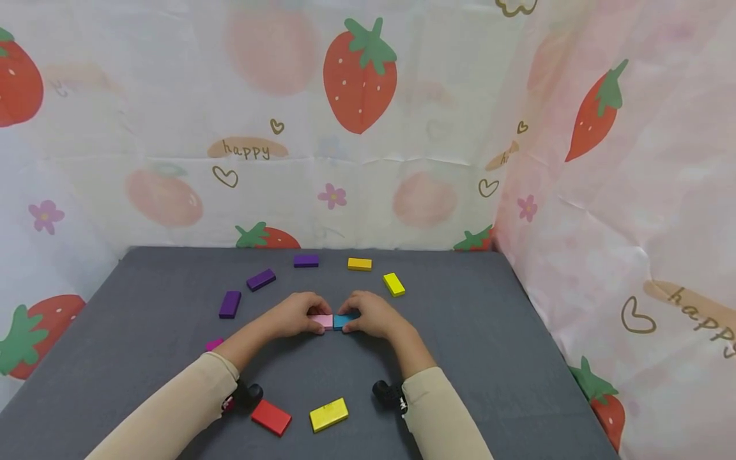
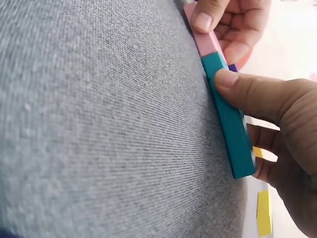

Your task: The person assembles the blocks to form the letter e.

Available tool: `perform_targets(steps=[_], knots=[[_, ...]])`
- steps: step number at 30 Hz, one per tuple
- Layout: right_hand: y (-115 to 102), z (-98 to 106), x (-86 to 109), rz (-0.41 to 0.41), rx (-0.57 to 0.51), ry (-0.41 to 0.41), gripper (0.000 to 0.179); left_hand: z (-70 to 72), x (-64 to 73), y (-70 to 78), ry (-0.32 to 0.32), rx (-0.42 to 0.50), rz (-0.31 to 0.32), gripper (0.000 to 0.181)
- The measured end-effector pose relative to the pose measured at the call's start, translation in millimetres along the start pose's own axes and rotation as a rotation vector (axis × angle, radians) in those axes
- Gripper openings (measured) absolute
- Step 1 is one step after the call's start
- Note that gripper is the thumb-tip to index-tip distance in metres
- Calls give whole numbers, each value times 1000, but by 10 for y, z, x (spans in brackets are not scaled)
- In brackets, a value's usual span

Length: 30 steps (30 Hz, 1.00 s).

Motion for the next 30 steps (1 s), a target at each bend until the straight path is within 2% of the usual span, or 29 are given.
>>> perform_targets(steps=[8,22,30], knots=[[-10,-8,-3,-4,-7,12,29,0,-2,23,-2,-14,6,28],[25,-28,-9,-70,-82,20,27,-6,-17,39,9,-17,16,26],[32,-26,-2,-81,-89,15,27,-34,-47,36,15,-18,15,26]])
Point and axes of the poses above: each hand's wrist, its own x-axis away from the middle knuckle, its own z-axis out of the back of the hand, y = z × x, the point moved 5 cm from there along -x, towards the middle knuckle, and after that the axes turned 3 degrees about -y, right-handed, at the moved point
